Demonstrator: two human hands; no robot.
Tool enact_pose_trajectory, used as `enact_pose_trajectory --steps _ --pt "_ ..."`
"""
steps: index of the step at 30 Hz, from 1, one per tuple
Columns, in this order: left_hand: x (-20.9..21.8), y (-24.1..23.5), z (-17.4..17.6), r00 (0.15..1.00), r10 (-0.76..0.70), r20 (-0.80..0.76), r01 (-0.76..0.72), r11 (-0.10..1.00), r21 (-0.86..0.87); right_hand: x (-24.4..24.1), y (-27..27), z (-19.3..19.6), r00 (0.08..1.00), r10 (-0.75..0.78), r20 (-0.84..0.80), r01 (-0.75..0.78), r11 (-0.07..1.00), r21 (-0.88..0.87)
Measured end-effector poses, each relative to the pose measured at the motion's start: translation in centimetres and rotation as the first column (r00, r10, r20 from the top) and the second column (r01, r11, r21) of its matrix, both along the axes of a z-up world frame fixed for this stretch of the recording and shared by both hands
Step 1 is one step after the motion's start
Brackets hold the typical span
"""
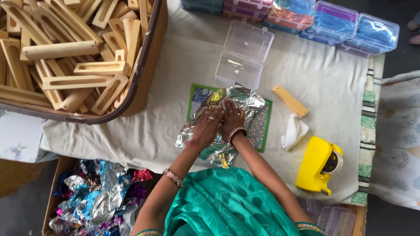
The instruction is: The person sits at a table and wraps colorful metallic foil around wooden handle-shaped pieces, smoothing and rolling the foil to cover them. She places the wrapped pieces into small plastic storage boxes and continues wrapping more pieces from a large basket.
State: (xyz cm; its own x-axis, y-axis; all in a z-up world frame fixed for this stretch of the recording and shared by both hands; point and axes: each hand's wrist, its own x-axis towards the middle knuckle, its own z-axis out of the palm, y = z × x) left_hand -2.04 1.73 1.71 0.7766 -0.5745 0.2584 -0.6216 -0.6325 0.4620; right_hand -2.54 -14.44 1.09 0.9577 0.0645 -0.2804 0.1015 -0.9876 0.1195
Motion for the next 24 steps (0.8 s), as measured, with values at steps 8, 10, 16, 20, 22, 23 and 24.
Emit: enact_pose_trajectory --steps 8,10,16,20,22,23,24 --pt "0.4 0.5 0.5 0.983 0.089 -0.159 -0.023 0.928 0.372 -1.8 -8.3 -3.9 0.976 -0.068 0.205 0.010 0.963 0.270" --pt "0.4 0.1 1.4 0.968 0.109 -0.224 0.001 0.898 0.441 -2.5 -10.7 -4.1 0.963 -0.137 0.232 0.084 0.971 0.223" --pt "0.4 0.2 0.2 0.970 0.142 -0.195 -0.046 0.903 0.426 -3.4 -19.1 -3.0 0.821 -0.314 0.477 0.156 0.927 0.342" --pt "0.3 0.3 -0.1 0.966 0.139 -0.216 -0.024 0.885 0.465 -0.8 -23.3 -0.4 0.801 -0.421 0.426 0.323 0.902 0.285" --pt "0.3 0.4 -0.5 0.966 0.142 -0.215 -0.027 0.886 0.462 0.1 -25.0 -1.3 0.832 -0.475 0.286 0.413 0.875 0.253" --pt "0.3 0.4 -0.7 0.973 0.135 -0.185 -0.037 0.890 0.455 0.3 -26.0 -2.7 0.845 -0.493 0.206 0.443 0.862 0.248" --pt "0.2 0.4 -0.9 0.979 0.130 -0.155 -0.048 0.893 0.448 0.4 -27.0 -4.0 0.853 -0.508 0.125 0.471 0.849 0.239"
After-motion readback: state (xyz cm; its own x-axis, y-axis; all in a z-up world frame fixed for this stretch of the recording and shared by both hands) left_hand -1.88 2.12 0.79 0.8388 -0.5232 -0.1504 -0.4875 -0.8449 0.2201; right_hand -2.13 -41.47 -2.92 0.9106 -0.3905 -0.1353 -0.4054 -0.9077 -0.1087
